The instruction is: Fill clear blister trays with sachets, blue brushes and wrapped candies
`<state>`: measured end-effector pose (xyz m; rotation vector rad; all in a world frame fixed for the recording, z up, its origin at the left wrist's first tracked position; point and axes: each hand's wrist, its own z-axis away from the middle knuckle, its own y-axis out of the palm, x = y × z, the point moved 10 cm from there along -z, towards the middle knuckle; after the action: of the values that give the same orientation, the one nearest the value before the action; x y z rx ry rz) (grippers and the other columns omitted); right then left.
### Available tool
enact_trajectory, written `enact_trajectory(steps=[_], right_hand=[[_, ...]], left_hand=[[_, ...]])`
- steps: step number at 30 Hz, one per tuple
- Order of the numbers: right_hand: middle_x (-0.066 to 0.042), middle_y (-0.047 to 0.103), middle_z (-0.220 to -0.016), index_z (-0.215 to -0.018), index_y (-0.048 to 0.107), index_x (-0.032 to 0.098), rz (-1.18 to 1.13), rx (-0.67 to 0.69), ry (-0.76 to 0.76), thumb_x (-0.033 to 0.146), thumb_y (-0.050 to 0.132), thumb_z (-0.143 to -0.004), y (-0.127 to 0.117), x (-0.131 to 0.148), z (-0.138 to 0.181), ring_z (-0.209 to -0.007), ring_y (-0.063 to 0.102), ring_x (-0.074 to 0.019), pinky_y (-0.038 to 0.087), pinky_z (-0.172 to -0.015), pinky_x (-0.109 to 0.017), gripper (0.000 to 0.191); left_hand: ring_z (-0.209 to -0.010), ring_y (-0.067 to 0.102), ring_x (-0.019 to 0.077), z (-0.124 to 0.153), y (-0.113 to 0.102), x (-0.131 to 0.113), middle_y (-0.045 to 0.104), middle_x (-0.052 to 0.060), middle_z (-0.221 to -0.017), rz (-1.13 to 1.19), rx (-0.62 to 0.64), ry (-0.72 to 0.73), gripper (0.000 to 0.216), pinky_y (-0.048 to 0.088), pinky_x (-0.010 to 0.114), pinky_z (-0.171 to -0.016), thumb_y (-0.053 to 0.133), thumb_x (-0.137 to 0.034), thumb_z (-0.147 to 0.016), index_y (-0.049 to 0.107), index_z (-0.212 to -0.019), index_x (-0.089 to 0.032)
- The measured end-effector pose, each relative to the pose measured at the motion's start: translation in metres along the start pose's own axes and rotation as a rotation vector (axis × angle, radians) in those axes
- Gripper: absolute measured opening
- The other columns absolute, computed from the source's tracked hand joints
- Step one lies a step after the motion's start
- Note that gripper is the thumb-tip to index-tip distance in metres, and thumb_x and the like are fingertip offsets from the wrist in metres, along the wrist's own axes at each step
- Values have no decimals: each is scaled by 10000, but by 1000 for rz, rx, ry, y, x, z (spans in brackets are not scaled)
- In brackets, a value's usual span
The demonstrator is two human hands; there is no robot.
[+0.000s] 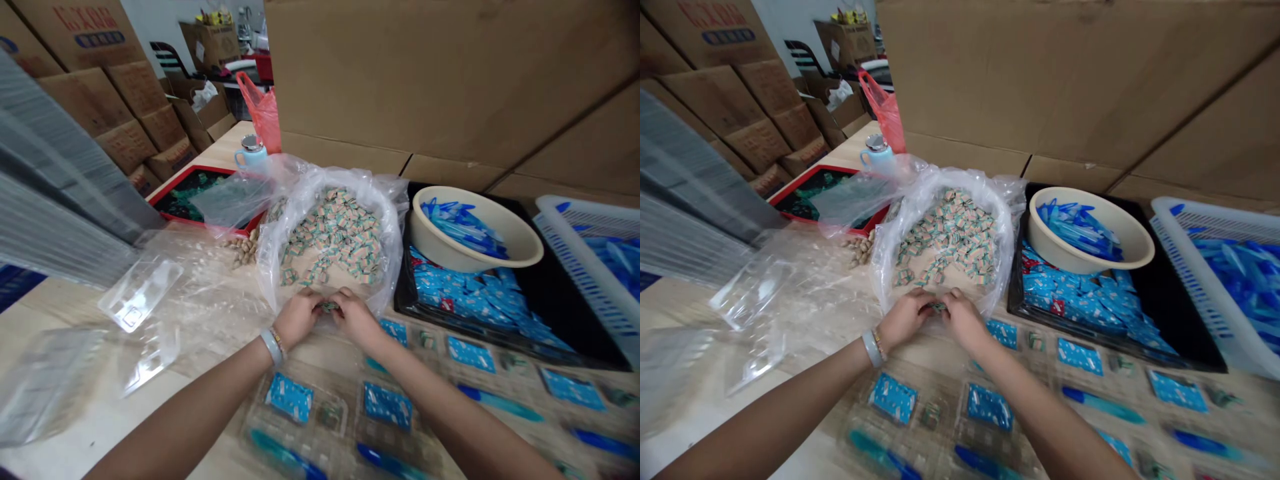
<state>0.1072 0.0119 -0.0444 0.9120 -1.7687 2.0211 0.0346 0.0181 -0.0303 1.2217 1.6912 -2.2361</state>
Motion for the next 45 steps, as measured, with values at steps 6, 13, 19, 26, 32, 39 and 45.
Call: enact_trajectory(steps=[6,13,19,26,32,39,45], right_hand=[[-28,504,-770,-805,536,138,-149,-60,30,31,467,-657,-11,-4,4,-655,475,-123,382,-608,-231,195],[-29,538,-751,-798,569,146,-123,12,-65,20,473,-660,-2,7,3,-695,492,-137,383,-641,-244,210],[-33,527,-823,-809,562,171,-122,78,-195,34,452,-700,-4,22,5,-784,498,-144,391,-708,-255,207],[-33,515,-783,-789,557,151,-122,70,-144,28,477,-684,0,20,-2,-747,491,-143,389,-680,-255,180],[-9,543,-729,-809,568,157,-209,208,-85,69,512,-687,5,4,-2,-665,491,-125,395,-624,-237,160],[-39,555,-823,-747,591,167,-39,140,-127,15,474,-668,10,21,6,-830,502,-160,393,-759,-274,208],[-60,545,-879,-803,582,165,2,102,-172,26,447,-703,9,29,15,-860,485,-172,400,-778,-309,218]], left_hand=[[-792,533,159,-1,-3,11,573,55,-821,-20,-52,-83,135,403,258,-729,484,-162,-754,603,-818,-156],[-789,528,161,-6,-4,8,604,55,-823,47,49,13,215,396,251,-722,475,-134,-747,617,-907,-153],[-765,529,159,-4,-6,10,593,54,-782,-18,55,7,228,392,248,-709,426,-147,-777,641,-852,-162],[-801,526,154,0,-6,10,585,59,-829,34,24,42,218,397,245,-738,427,-143,-778,635,-842,-162],[-786,537,159,-1,-9,11,598,63,-810,-1,9,20,240,399,250,-735,417,-118,-753,638,-839,-158],[-747,553,146,-5,-3,17,643,44,-815,83,24,-35,242,414,237,-702,438,-109,-723,637,-852,-156],[-788,544,150,-2,-5,12,635,52,-830,93,0,23,264,405,251,-743,413,-96,-737,636,-865,-158]])
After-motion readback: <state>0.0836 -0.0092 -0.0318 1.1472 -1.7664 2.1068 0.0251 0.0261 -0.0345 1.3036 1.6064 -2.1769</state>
